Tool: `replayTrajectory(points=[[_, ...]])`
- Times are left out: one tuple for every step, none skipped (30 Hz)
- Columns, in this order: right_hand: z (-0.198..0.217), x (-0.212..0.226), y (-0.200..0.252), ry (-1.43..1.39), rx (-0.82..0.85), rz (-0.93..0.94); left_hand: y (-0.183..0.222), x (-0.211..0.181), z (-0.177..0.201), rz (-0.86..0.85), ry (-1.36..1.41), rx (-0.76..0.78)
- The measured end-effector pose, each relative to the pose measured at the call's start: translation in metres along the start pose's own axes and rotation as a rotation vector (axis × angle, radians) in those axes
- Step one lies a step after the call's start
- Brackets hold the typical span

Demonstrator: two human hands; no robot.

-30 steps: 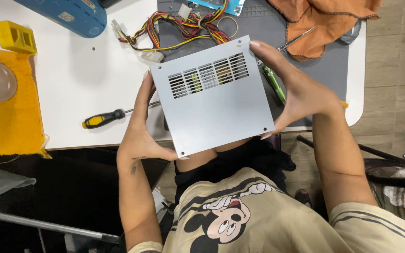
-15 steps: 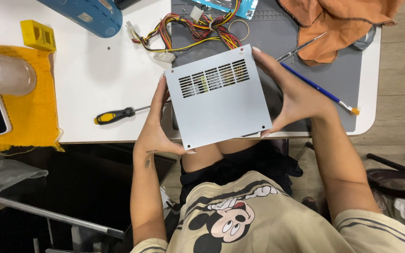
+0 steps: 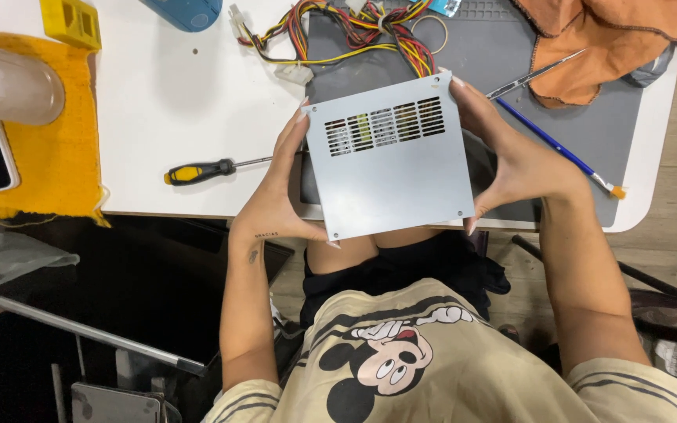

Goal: Disassembling a computer power supply unit using a screwdriver and cleaning the internal components with a brush.

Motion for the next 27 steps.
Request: replayTrajectory(points=[[0.0,0.001,-0.001,-0.012,-0.001,0.019,0.001,0.0,0.0,0.0,0.002,0.006],[-0.003,0.003,-0.001,-0.016,0.007,0.017,0.002,0.001,-0.001,0.006,0.004,-0.001],[-0.005,0.0,-0.003,-0.046,0.007,-0.032,0.002,0.003,-0.002,0.02,-0.006,0.011],[-0.007,-0.002,-0.004,-0.075,0.008,-0.082,0.002,0.005,-0.003,0.034,-0.016,0.023],[-0.008,-0.005,-0.002,-0.075,0.019,-0.079,0.002,0.005,-0.002,0.038,-0.018,0.012],[-0.008,-0.008,0.0,-0.067,0.011,-0.074,0.003,0.006,-0.003,0.042,-0.008,0.018],[-0.007,-0.01,0.003,-0.058,0.001,-0.071,0.004,0.006,-0.004,0.044,0.005,0.026],[-0.009,-0.009,0.001,-0.057,0.01,-0.07,0.004,0.007,-0.003,0.046,0.005,0.018],[-0.008,-0.006,0.0,-0.057,0.007,-0.065,0.004,0.009,-0.003,0.045,0.001,0.03],[-0.008,-0.004,-0.001,-0.056,0.005,-0.06,0.003,0.01,-0.003,0.044,-0.003,0.042],[-0.008,-0.005,-0.002,-0.049,0.01,-0.059,0.003,0.012,-0.003,0.039,-0.002,0.034],[-0.008,-0.005,-0.002,-0.041,0.019,-0.043,0.003,0.014,-0.003,0.028,-0.01,0.035],[-0.009,-0.006,-0.002,-0.036,0.029,-0.028,0.005,0.016,-0.004,0.019,-0.017,0.036],[-0.01,-0.006,-0.001,-0.031,0.036,-0.029,0.005,0.018,-0.004,0.017,-0.015,0.029],[-0.01,-0.005,-0.002,-0.03,0.035,-0.015,0.006,0.018,-0.005,-0.001,-0.018,0.029],[-0.01,-0.003,-0.002,-0.029,0.034,0.0,0.007,0.018,-0.005,-0.019,-0.022,0.029],[-0.011,-0.002,-0.001,-0.02,0.043,0.005,0.007,0.015,-0.005,-0.025,-0.025,0.017],[-0.011,-0.001,-0.001,-0.029,0.041,0.001,0.008,0.014,-0.005,-0.01,-0.024,0.02],[-0.01,0.0,-0.002,-0.033,0.04,0.0,0.008,0.012,-0.004,0.002,-0.024,0.02],[-0.01,0.004,0.002,-0.021,0.052,0.008,0.009,0.01,-0.003,-0.007,-0.029,0.003],[-0.007,0.004,0.005,0.037,0.047,-0.052,0.011,0.01,-0.004,0.016,-0.005,-0.011],[-0.005,0.003,0.006,0.097,0.041,-0.11,0.014,0.011,-0.003,0.039,0.02,-0.025],[-0.009,0.008,0.007,0.11,0.078,-0.102,0.018,0.007,-0.002,0.039,0.022,-0.065],[-0.005,0.016,0.006,0.046,0.018,-0.052,0.024,0.007,-0.002,0.068,0.035,-0.087],[-0.002,0.023,0.007,-0.025,-0.036,-0.012,0.032,0.008,-0.003,0.104,0.056,-0.112],[-0.007,0.028,0.006,-0.018,0.008,-0.014,0.039,0.008,-0.007,0.111,0.064,-0.155],[-0.004,0.031,0.007,0.017,-0.05,-0.032,0.047,0.005,-0.009,0.08,0.094,-0.235]])
Point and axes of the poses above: each hand's wrist, its own y-axis away from the middle knuckle, its own z-axis out of the back of the hand, x = y × z, the point moved 8 cm from there along -y, towards the middle knuckle
